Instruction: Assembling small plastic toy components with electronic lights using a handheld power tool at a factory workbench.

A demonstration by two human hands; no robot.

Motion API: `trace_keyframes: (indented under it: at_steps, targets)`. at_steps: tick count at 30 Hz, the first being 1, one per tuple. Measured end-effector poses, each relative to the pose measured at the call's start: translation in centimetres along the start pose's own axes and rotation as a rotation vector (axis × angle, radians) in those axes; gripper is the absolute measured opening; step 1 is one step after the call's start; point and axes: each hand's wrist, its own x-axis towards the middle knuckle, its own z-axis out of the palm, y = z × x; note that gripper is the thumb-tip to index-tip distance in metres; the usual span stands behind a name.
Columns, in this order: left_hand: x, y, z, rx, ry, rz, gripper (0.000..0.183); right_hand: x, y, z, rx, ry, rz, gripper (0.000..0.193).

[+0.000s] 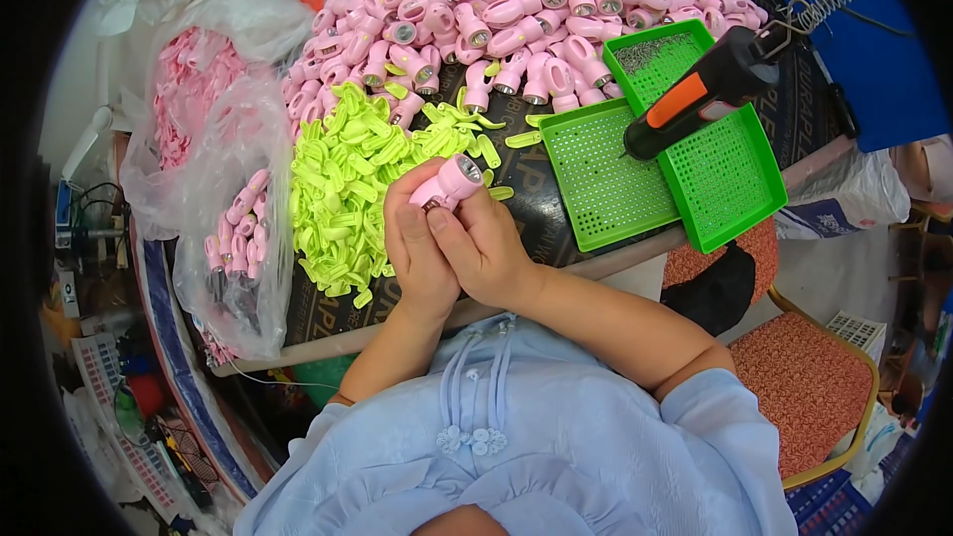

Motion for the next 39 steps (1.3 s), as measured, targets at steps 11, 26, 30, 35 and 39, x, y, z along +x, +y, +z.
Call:
trace_keyframes:
  at_steps: [11,26,30,35,39]
  targets:
    - [0.3,0.6,-1.2,-0.153,-0.137,-0.223,0.05,-0.2,-0.7,-0.2,0.201,-0.016,0.328,0.022]
    - [1.0,1.4,-0.7,-0.57,0.057,-0.434,0.048,1.9,-3.4,-0.5,0.263,-0.088,0.548,0.039]
    - [1.0,1.0,-1.6,-0.298,-0.06,-0.158,0.042,2.0,-3.6,-0.7,0.159,-0.023,0.428,0.032]
    - [0.8,1.1,-1.6,-0.575,-0.063,-0.553,0.039,2.6,-3.4,-1.9,-0.247,-0.098,0.334,0.034]
    - [0.6,0.9,-0.1,-0.996,0.008,-0.605,0.042,3.6,-4.7,-2.3,-0.351,-0.203,0.406,0.045]
